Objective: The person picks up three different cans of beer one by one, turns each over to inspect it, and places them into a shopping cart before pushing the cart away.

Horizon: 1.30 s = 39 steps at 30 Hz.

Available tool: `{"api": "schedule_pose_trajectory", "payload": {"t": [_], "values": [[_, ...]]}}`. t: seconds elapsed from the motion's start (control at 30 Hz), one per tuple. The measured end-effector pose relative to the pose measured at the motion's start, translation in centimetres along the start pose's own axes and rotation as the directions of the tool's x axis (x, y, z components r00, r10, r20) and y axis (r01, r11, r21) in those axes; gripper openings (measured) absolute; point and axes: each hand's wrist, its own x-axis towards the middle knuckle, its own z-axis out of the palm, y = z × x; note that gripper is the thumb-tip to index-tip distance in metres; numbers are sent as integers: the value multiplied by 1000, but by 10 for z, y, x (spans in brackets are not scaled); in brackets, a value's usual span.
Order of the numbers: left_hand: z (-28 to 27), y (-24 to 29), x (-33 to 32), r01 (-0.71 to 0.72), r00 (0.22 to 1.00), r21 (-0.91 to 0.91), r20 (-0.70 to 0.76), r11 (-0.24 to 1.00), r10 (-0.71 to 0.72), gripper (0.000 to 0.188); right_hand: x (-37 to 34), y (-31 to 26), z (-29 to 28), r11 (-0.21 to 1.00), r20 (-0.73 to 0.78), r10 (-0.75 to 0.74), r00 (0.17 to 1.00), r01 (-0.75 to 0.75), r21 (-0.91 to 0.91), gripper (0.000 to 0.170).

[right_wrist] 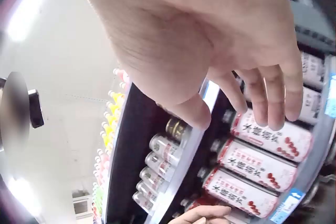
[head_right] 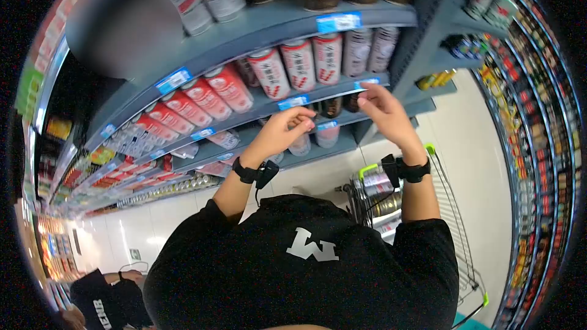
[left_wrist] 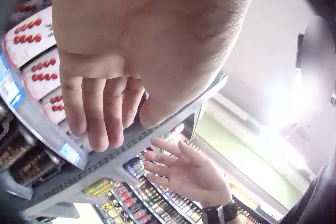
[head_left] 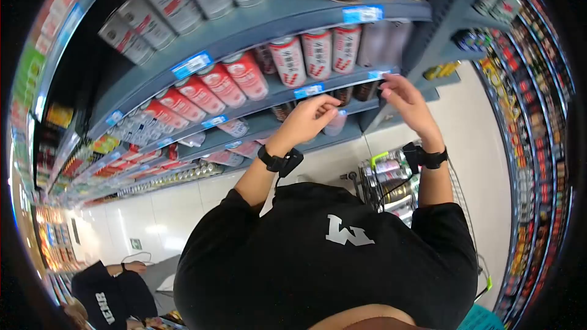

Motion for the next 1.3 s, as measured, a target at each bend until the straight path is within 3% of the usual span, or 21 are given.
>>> {"api": "schedule_pose_trajectory", "payload": {"t": [0.03, 0.13, 0.2, 0.23, 0.3, 0.33, 0.4, 0.43, 0.5, 0.63, 0.7, 0.77, 0.83, 0.9, 0.93, 0.97, 1.07, 1.3], "values": [[-14, 12, 1, -25, 999, 3, -39, 1000, 26, 25, 13, -17, 4, 1000, 8, 10, 1000, -10, -5, 41], [-44, 31, 13, -69, 992, 5, -109, 998, 69, 23, 53, -44, 17, 979, -71, -181, 981, 173, -105, 45], [-58, 41, 30, -227, 952, 10, -209, 974, 224, 22, 81, -66, 17, 968, -139, -230, 963, 212, -134, 48], [-63, 49, 37, -224, 951, 15, -213, 974, 222, 22, 93, -75, 15, 964, -178, -244, 953, 218, -155, 50], [-75, 71, 52, -349, 878, 146, -293, 926, 377, 22, 118, -86, 13, 920, -246, -378, 893, 331, -211, 53], [-79, 83, 58, -363, 845, 235, -325, 902, 425, 22, 129, -88, 14, 919, -238, -383, 893, 340, -201, 53], [-89, 100, 68, -373, 817, 241, -372, 896, 440, 22, 152, -96, 8, 856, -291, -494, 819, 400, -327, 58], [-89, 106, 78, -389, 796, 226, -405, 893, 450, 22, 168, -91, 5, 848, -279, -527, 803, 474, -237, 61], [-93, 114, 94, -401, 779, 194, -442, 895, 445, 23, 187, -84, 3, 841, -293, -537, 791, 477, -254, 62], [-97, 114, 128, -359, 698, 334, -523, 871, 489, 27, 196, -81, 8, 806, -315, -577, 754, 460, -373, 65], [-97, 109, 147, -363, 710, 333, -506, 871, 489, 36, 197, -84, 10, 804, -339, -568, 750, 418, -423, 66], [-92, 111, 166, -272, 716, 410, -518, 871, 468, 50, 205, -77, 14, 781, -348, -602, 719, 439, -444, 69], [-92, 114, 184, -241, 778, 375, -476, 895, 409, 77, 199, -81, 21, 747, -365, -628, 687, 400, -531, 77], [-86, 120, 194, -205, 775, 528, -428, 824, 466, 89, 197, -80, 24, 715, -362, -651, 667, 378, -588, 80], [-86, 116, 206, -255, 763, 497, -425, 830, 488, 95, 198, -79, 26, 709, -364, -657, 660, 377, -596, 80], [-86, 112, 215, -280, 760, 497, -408, 822, 505, 95, 199, -78, 27, 702, -364, -665, 652, 377, -605, 80], [-79, 120, 221, -257, 816, 228, -468, 939, 338, 103, 193, -87, 36, 727, -393, -632, 668, 336, -599, 80], [-79, 118, 229, -235, 797, 214, -516, 948, 314, 108, 190, -88, 40, 713, -404, -643, 651, 316, -625, 85]]}}
